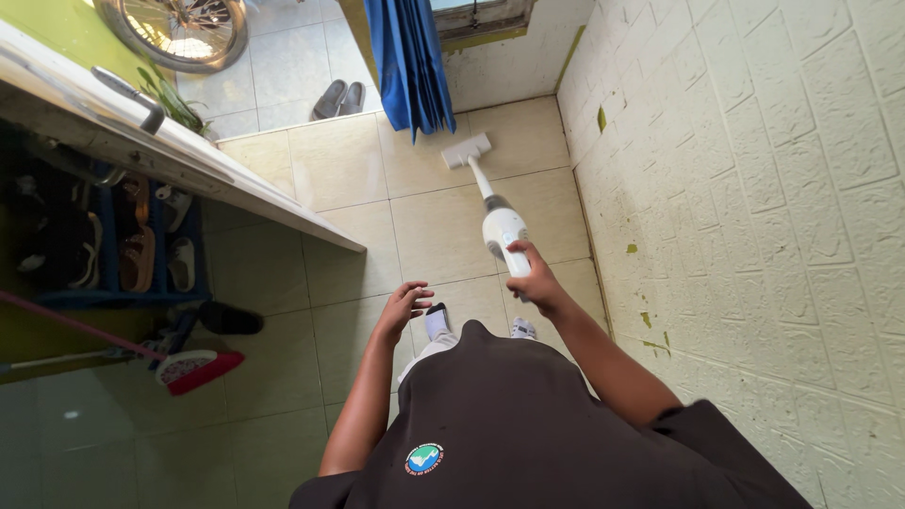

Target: The person vacuums the tiled floor using a white handheld cordless vacuum, moving through a hallway past a shoe rack and into a kitchen area.

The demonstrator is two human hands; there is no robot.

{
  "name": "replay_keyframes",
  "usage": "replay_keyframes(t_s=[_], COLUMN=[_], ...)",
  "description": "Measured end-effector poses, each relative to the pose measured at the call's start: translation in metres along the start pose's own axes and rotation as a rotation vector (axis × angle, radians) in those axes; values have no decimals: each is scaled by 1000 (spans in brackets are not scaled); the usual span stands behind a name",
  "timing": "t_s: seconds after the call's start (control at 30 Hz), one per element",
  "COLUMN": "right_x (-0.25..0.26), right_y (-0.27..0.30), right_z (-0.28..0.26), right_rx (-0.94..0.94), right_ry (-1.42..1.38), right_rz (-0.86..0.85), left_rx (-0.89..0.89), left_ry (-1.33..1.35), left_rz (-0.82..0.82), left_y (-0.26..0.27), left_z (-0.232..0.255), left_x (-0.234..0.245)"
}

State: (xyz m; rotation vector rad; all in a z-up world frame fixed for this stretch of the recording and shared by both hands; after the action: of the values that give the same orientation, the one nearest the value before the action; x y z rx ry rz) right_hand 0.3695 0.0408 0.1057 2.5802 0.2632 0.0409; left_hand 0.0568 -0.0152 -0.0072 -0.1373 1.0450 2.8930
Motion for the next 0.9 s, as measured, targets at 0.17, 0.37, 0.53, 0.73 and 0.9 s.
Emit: replay_keyframes(t_s=[0.17,0.37,0.53,0.73,0.9], right_x=[0,-14,-55,-63,-44], right_y=[-33,-21,-46,-92,-99], right_z=[-4,-35,-14,18,33], right_rx=[-13,-23,-50,-61,-49], right_ry=[-31,58,0,-121,-203], right_rz=[37,-70,-89,35,81], left_rx=[-8,11,-3,-10,27], left_ry=[20,63,75,102,110], left_rz=[36,94,99,106,133], left_y=[10,15,16,18,19], left_z=[-5,-21,-21,-20,-37], left_x=[15,39,43,47,48])
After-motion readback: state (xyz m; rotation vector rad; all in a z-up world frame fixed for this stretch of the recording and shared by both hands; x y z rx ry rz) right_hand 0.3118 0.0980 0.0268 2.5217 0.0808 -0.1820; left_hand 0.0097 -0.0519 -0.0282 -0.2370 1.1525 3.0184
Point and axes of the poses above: each hand's wrist, its own y-axis away from the middle knuckle, its own x-axis out of the back of the hand, z = x × y, the point moved 4 cm from there along -y, towards the middle knuckle, and after that the axes turned 4 degrees about -x, right-handed, at the moved point
